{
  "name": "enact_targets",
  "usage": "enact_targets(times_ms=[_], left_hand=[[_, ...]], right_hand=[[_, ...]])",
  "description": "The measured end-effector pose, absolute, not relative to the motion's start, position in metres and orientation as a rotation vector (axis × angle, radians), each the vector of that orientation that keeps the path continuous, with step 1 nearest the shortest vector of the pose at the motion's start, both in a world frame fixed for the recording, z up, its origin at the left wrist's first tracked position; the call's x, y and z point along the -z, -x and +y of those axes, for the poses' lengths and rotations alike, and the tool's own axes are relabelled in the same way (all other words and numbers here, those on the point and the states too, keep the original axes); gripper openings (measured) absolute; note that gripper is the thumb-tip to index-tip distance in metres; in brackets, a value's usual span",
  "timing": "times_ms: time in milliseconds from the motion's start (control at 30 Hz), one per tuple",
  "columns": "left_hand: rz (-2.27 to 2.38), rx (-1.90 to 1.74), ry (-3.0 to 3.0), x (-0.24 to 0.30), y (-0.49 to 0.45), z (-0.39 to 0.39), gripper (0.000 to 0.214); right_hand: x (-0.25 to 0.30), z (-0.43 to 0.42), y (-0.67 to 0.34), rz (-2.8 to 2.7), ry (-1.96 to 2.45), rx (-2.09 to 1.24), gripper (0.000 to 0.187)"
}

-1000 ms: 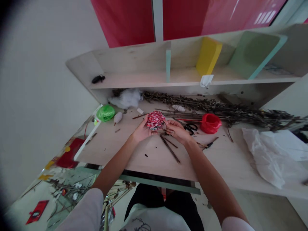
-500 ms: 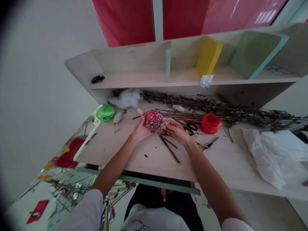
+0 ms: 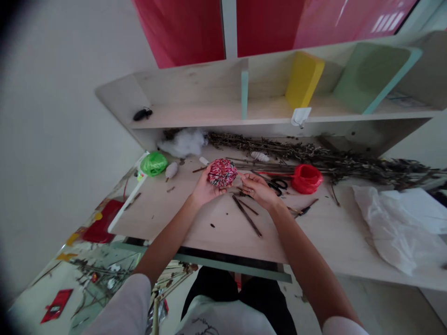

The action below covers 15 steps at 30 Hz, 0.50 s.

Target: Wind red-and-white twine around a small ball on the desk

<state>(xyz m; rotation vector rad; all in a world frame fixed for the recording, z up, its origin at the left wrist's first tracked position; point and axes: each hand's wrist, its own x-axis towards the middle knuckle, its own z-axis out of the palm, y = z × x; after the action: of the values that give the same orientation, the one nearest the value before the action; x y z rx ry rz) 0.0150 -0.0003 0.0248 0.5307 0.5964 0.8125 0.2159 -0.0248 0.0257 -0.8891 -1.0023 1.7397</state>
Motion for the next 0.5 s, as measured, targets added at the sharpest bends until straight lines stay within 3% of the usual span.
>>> enact_targets(times_ms=[500], left_hand=[[0.622, -0.825, -0.477, -0.0292, -0.0155, -0.0010, 0.062]], right_hand=[[-0.0262, -0.0244, -0.2169, -0.984, 0.924, -1.756, 0.043]])
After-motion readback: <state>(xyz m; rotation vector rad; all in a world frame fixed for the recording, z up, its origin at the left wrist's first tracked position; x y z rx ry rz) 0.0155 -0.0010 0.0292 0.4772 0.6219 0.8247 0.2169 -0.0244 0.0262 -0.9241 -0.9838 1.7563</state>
